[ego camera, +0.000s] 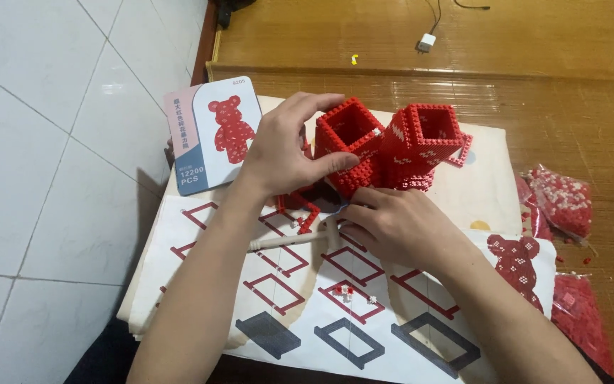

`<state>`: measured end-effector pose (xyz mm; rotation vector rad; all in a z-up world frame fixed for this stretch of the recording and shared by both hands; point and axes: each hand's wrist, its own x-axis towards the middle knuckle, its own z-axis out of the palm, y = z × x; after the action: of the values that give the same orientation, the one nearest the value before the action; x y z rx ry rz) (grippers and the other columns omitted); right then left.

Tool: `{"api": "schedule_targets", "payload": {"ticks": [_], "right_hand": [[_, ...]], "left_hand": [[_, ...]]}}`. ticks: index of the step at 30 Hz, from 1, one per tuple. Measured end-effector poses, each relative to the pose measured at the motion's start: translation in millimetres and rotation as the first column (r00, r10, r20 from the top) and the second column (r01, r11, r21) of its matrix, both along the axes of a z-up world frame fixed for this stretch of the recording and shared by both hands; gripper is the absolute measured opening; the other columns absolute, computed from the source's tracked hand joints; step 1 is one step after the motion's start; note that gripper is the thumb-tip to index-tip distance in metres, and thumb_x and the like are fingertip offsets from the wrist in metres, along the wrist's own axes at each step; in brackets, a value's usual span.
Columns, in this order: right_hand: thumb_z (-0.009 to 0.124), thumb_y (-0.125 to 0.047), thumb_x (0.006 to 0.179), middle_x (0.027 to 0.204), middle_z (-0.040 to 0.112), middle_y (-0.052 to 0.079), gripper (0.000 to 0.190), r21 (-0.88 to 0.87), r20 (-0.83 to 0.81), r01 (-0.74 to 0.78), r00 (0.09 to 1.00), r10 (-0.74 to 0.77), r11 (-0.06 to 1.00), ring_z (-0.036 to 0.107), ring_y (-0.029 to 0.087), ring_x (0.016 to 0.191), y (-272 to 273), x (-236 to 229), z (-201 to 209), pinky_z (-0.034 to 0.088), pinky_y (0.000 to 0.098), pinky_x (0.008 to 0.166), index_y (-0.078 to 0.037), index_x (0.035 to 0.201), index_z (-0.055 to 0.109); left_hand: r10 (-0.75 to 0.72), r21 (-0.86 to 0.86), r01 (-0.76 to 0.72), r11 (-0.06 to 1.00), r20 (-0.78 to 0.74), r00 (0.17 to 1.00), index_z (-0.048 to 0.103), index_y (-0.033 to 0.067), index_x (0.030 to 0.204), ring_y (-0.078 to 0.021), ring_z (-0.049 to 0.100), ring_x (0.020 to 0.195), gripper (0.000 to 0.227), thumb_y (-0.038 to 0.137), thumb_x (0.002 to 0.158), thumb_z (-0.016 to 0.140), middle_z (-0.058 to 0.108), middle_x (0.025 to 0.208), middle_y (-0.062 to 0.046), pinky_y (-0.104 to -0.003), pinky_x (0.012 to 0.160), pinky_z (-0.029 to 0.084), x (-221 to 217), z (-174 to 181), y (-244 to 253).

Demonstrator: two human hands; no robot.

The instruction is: Assembling a 3D model using small red interlocking plastic blocks and a small toy hammer.

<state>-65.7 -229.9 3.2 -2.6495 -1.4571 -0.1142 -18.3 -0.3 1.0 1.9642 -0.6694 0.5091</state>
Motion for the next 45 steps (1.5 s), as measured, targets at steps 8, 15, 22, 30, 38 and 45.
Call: {"api": "schedule_targets", "payload": {"ticks": [8,15,22,30,38,45], "right_hand": [[0.075,-0.025,0.092,0.094,0.072,0.013,0.015,0.051,0.04,-0.017,0.999,0.015,0.999,0.077,0.028,0.08,0.8,2.1,-3.5,0.062,0.0341,0.057,-0.013,0.101,0.077],[0.085,-0.015,0.079,0.078,0.07,0.003,0.013,0.566,0.361,-0.135,0.927,-0.098,0.813,0.071,0.022,0.071,-4.5,13.9,-24.6,0.058,0.0336,0.066,-0.015,0.09,0.078],[0.086,-0.033,0.07,0.151,0.038,0.023,0.09,0.422,0.347,0.263,0.838,-0.422,0.868,0.033,0.045,0.145,14.2,17.9,-2.7,0.023,0.0603,0.126,-0.012,0.148,0.046],[0.093,-0.057,0.092,0.141,0.066,0.019,0.065,0.458,0.419,0.233,0.794,-0.44,0.858,0.037,0.048,0.149,13.2,26.1,-31.7,-0.003,0.0648,0.124,-0.013,0.135,0.07],[0.095,-0.037,0.095,0.123,0.082,0.011,0.046,0.511,0.415,0.167,0.811,-0.412,0.843,0.053,0.04,0.147,9.6,33.4,-27.1,-0.005,0.063,0.127,-0.013,0.129,0.075],[0.09,-0.024,0.081,0.121,0.079,0.016,0.044,0.657,0.259,0.05,0.922,-0.288,0.752,0.068,0.034,0.127,0.6,34.1,-3.1,0.004,0.0521,0.133,-0.007,0.119,0.076]], "left_hand": [[0.015,0.0,-0.015,1.0,0.02,1.0,0.066,0.0068,0.13,-0.0358,0.072,0.103,0.076,0.05,0.074,0.093,0.072,0.113,-0.018,-0.041,0.077,0.061,2.4,-2.7,-0.2],[0.021,0.006,-0.02,1.0,-0.032,0.999,0.067,0.0092,0.129,-0.0338,0.072,0.107,0.077,0.052,0.071,0.094,0.073,0.112,-0.015,-0.04,0.079,0.06,6.3,-4.3,1.6],[0.005,0.087,0.01,0.996,-0.163,0.987,0.057,0.0047,0.127,-0.0221,0.074,0.093,0.072,0.037,0.072,0.089,0.072,0.118,-0.012,-0.03,0.069,0.06,-7.6,15.4,-2.0],[-0.012,0.163,0.079,0.983,-0.379,0.925,0.038,0.0164,0.145,-0.0278,0.062,0.111,0.115,0.034,0.048,0.099,0.062,0.14,-0.013,-0.044,0.087,0.049,-4.7,15.9,8.3],[0.008,0.287,0.126,0.949,-0.426,0.905,0.013,0.0447,0.155,-0.0327,0.069,0.123,0.14,0.001,0.051,0.098,0.066,0.145,-0.006,-0.052,0.102,0.057,10.7,-12.9,5.5],[-0.148,0.184,0.15,0.971,-0.023,0.989,0.024,0.0375,0.148,-0.0263,0.073,0.108,0.125,0.024,0.056,0.108,0.067,0.14,-0.006,-0.036,0.08,0.068,0.4,-5.2,7.0]]}}
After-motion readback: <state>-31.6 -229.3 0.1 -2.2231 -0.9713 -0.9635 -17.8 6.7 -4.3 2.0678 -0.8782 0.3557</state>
